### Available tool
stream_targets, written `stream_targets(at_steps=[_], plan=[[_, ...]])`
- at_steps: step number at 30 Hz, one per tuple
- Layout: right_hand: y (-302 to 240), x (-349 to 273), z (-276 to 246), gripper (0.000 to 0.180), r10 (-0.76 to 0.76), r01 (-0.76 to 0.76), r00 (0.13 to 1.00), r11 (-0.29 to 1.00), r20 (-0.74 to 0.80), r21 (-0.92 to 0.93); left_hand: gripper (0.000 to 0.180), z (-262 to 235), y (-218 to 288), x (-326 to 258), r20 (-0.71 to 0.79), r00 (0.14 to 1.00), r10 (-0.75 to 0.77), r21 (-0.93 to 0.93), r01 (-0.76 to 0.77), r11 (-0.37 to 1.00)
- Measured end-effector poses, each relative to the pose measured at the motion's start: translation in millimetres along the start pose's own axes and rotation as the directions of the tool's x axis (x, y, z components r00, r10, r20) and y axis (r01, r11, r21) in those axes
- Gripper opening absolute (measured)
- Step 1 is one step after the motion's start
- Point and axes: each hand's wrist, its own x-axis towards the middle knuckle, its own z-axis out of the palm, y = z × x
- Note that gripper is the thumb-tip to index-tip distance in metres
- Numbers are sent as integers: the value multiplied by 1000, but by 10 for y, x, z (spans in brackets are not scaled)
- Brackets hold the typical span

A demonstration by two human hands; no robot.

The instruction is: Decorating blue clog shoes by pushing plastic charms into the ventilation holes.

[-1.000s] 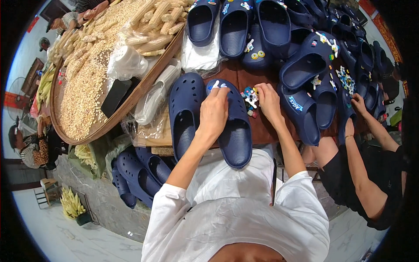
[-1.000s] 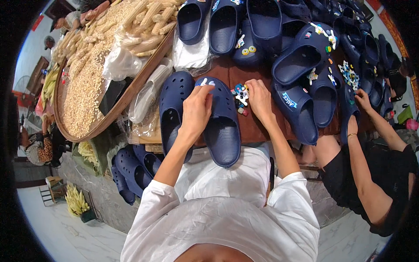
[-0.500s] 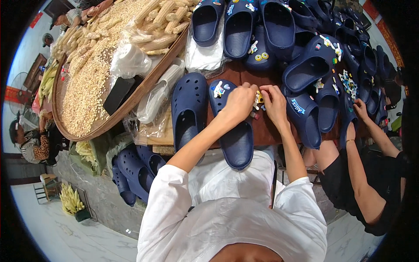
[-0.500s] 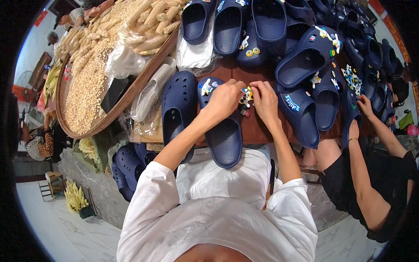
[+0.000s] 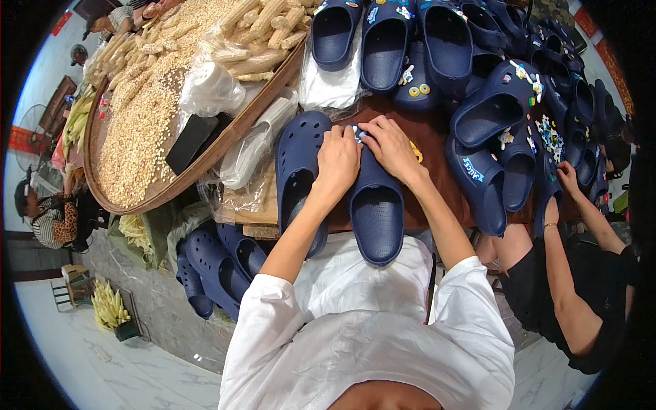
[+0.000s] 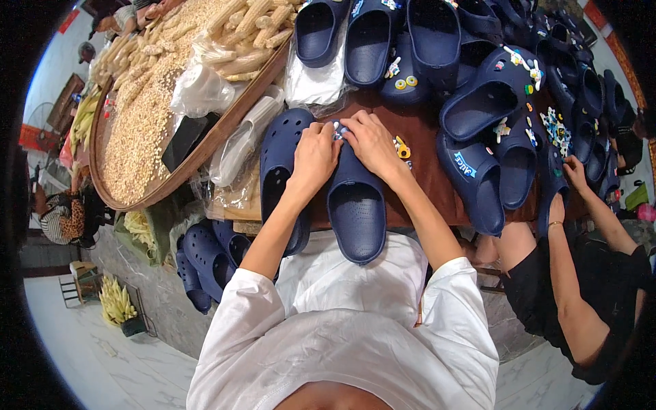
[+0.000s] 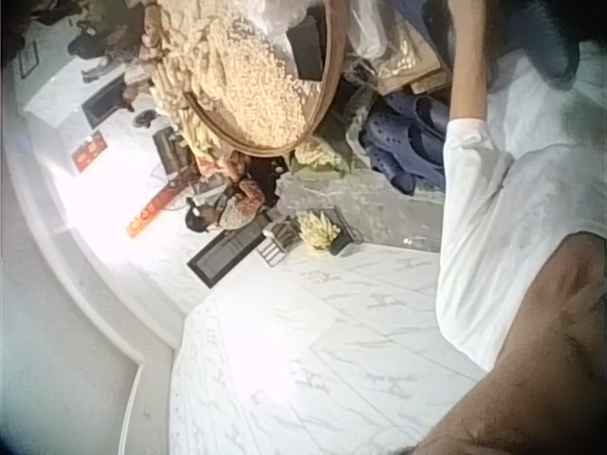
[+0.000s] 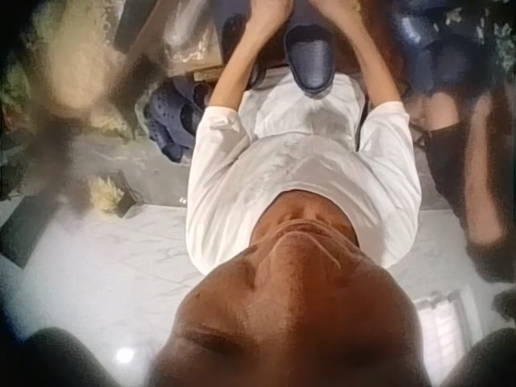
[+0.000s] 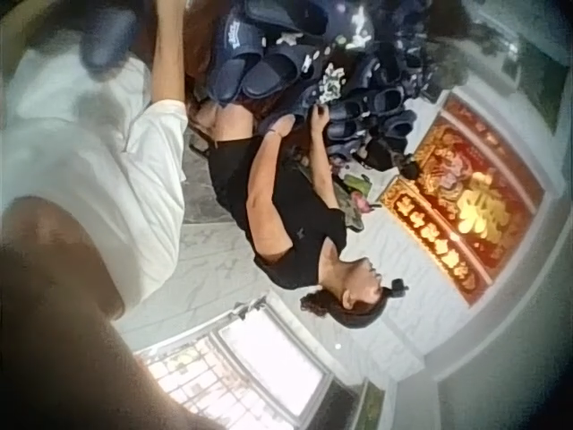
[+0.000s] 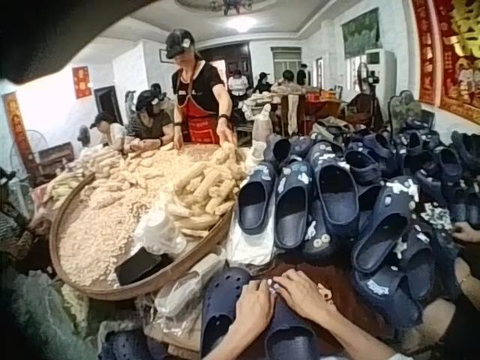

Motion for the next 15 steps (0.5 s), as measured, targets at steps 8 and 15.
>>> stream_targets(at_steps=[8,15], plan=[[-67,66,-70,17,-67,73,994,995,84,-70,43,96,20,-8,-114,993,10,-36,-14,999],[77,135,-43,21,-63,61,990,998,124,18,43,145,-9,1,-171,985,-4,-187,-28,982]])
